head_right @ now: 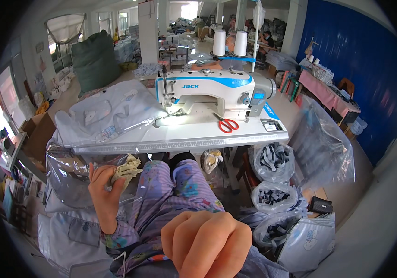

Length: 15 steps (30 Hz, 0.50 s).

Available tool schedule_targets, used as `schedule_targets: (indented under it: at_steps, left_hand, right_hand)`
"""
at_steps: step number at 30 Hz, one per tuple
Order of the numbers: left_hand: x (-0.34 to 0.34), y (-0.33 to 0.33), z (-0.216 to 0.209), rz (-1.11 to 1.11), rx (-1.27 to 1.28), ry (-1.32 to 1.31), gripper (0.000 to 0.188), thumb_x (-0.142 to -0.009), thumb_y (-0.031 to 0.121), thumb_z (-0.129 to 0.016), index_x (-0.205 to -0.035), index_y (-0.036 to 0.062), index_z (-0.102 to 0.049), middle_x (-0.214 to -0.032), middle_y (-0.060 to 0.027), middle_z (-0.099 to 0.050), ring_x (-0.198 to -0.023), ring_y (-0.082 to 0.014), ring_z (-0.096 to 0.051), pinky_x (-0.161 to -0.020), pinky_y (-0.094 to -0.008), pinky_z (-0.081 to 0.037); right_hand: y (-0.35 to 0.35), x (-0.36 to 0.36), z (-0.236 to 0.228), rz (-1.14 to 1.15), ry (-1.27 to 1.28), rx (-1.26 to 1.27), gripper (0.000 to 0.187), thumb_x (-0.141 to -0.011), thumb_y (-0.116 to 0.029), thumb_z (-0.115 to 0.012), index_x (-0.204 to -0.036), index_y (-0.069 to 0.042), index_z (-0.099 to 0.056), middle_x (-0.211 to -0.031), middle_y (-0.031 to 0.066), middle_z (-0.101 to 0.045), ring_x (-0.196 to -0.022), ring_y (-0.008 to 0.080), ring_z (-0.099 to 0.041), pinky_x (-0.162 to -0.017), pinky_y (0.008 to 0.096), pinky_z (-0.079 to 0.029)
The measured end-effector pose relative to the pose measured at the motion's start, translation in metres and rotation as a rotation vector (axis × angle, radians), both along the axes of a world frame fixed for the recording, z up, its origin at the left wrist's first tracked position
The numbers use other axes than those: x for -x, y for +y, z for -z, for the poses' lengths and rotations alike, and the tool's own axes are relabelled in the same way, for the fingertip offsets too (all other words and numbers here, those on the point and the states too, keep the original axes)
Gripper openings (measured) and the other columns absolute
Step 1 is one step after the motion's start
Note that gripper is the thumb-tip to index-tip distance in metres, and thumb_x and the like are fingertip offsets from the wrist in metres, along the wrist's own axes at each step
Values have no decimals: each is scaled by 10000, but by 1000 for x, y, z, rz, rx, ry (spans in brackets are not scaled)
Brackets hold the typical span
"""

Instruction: Manually inspecting and removing loose threads or small imperfections from fabric components at a workstation.

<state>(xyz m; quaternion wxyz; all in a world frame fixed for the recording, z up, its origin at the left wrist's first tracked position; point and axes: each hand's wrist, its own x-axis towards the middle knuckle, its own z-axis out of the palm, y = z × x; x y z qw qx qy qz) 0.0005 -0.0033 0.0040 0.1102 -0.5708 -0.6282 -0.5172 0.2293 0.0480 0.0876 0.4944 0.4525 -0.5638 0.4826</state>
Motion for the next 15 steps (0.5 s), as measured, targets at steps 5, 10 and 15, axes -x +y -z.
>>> schedule_targets:
  at_steps: [5,10,15]
  left_hand:
    - [-1,0,-1,-2,-1,1,218,-741,83,-763,-948,37,-711,-937,-73,-692,-938,-261,-641,-1203,-495,-222]
    - [0,1,1,-10,-45,-18,234,-741,58,-748,-969,34,-706,-946,-79,-693,-928,-257,-649,-1195,-491,-245]
    - [1,-2,7,148,-67,-534,247,-827,32,-693,-1068,-20,-682,-1005,-66,-706,-945,-174,-656,-1129,-413,-367]
  right_hand:
    - [2,0,-2,-17,-15,-10,82,-846,-65,-810,-906,-65,-753,-1121,83,-627,-841,153,-614,-698,269,-491]
    - [1,9,9,-28,37,91,30,-883,-44,-740,-858,-27,-738,-1001,133,-650,-715,192,-612,-623,297,-480]
    - [20,24,29,344,-171,313,72,-864,11,-719,-933,13,-699,-973,128,-641,-727,206,-613,-652,305,-487]
